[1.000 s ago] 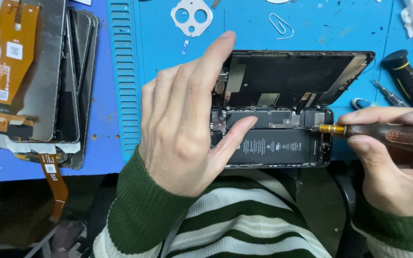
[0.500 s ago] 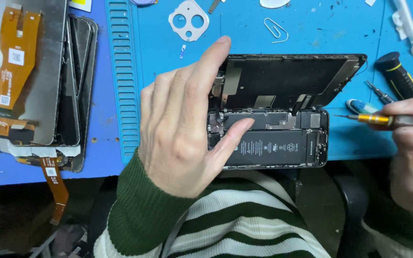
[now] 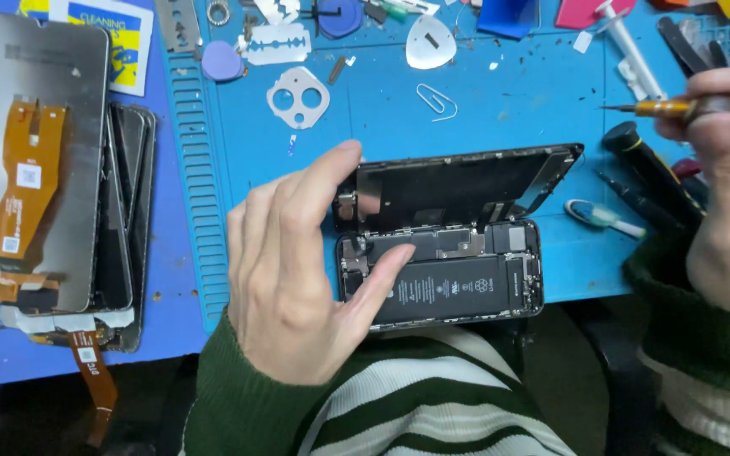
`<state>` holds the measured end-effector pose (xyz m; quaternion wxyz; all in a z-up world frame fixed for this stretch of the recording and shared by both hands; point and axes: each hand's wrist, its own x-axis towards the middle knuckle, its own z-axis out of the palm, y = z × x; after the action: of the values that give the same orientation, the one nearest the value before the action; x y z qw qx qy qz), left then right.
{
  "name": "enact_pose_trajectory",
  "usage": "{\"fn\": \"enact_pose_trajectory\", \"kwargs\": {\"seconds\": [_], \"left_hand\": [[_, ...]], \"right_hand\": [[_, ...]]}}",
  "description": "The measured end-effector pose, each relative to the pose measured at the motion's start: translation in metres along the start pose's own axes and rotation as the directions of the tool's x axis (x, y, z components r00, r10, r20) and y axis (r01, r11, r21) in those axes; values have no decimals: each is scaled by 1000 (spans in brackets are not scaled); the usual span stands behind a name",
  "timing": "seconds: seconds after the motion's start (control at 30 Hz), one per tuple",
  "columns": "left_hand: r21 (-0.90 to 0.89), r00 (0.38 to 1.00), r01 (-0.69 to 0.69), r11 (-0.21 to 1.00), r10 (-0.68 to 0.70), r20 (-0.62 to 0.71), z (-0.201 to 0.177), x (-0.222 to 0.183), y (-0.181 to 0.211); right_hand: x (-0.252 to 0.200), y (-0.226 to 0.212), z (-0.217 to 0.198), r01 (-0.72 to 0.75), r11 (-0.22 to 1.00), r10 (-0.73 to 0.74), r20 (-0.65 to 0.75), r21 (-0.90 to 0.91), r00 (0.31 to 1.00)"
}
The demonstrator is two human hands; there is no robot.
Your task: Dismantling a smartphone by removing internal screws and disconnecting cables.
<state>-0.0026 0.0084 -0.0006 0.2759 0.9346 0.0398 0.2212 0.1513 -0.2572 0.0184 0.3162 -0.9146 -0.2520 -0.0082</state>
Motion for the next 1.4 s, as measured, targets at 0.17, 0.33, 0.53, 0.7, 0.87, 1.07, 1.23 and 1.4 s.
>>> {"fn": "enact_pose_trajectory", "kwargs": {"seconds": [0.17, 0.33, 0.53, 0.7, 0.87, 1.07, 1.23, 1.4], "left_hand": [[-15, 999, -17, 1000, 17, -38, 1, 2, 0], [-31, 999, 2, 1000, -3, -38, 1, 6, 2], [-37, 999, 20, 999, -21, -30, 1, 9, 3], [-51, 999, 29, 998, -30, -23, 0, 10, 3], [-57, 999, 32, 998, -34, -19, 0, 9, 3], [-62, 999, 41, 997, -42, -24, 0, 9, 3], [-58, 999, 27, 998, -29, -24, 0, 9, 3], [-56, 999, 18, 998, -19, -29, 0, 9, 2]], "right_hand": [[20, 12, 1, 279, 960, -278, 43, -10, 960], [24, 0, 16, 309, 944, -307, -38, 114, 951], [25, 4, 18, 262, 961, -263, -1, 90, 965], [27, 20, 14, 266, 964, -266, 75, 16, 961], [25, 12, 15, 272, 959, -277, 63, 74, 959], [23, 18, 14, 263, 963, -267, 85, 58, 960], [25, 15, 12, 273, 962, -274, 103, 23, 956], [24, -9, 17, 245, 969, -245, 44, 1, 969]]}}
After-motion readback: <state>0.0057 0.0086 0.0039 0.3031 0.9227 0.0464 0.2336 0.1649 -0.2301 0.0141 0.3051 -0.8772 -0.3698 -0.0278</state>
